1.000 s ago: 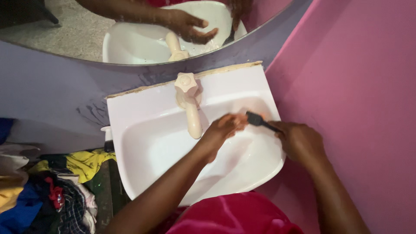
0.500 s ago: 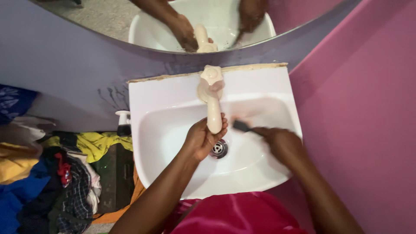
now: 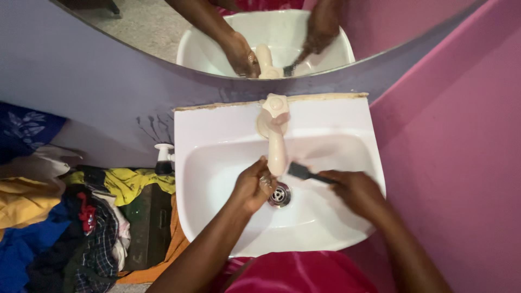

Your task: The person scrubs a white bathroom sink and faucet using a small brush. They repeatedly scrub the basin, faucet, and drain area, then rinse the brush under running water and continue scrubbing.

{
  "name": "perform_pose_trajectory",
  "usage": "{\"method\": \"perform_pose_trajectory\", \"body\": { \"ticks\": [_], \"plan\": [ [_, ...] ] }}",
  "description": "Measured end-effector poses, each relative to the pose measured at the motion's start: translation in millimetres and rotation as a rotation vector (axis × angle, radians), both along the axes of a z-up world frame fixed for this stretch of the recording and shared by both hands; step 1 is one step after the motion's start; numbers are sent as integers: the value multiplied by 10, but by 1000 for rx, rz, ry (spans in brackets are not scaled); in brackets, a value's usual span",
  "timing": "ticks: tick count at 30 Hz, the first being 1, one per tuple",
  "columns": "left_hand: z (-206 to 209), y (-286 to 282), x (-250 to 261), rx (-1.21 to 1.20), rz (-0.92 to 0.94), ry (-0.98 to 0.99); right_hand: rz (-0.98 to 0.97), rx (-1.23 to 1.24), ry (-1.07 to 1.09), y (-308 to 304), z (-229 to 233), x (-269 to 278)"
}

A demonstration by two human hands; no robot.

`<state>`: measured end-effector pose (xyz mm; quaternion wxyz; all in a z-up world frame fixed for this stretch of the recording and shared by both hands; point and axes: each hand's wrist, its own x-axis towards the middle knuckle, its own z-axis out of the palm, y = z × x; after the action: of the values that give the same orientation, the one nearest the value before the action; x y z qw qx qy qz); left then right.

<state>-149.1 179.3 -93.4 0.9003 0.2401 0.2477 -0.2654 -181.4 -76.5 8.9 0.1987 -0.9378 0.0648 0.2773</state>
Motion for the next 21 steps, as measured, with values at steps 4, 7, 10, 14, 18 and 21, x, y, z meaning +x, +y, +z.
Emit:
{"method": "perform_pose_trajectory", "body": {
  "ticks": [4, 7, 10, 14, 18, 21],
  "plan": [
    [226, 340, 270, -170, 201, 45, -257, 192, -115, -322, 431, 112],
    [604, 470, 671, -12, 112, -569, -285, 275, -218, -215, 703, 182],
    [1015, 421, 900, 543, -61, -584, -200, 281, -262, -10, 951, 207],
    [1319, 536, 838, 632, -89, -616, -159, 224, -272, 115, 1232, 218],
    [1293, 897, 642, 662, 17, -511, -37, 442, -246, 155, 1238, 222],
    [1188, 1137, 491, 561, 116, -488, 64, 854, -124, 477, 905, 229]
  ]
}}
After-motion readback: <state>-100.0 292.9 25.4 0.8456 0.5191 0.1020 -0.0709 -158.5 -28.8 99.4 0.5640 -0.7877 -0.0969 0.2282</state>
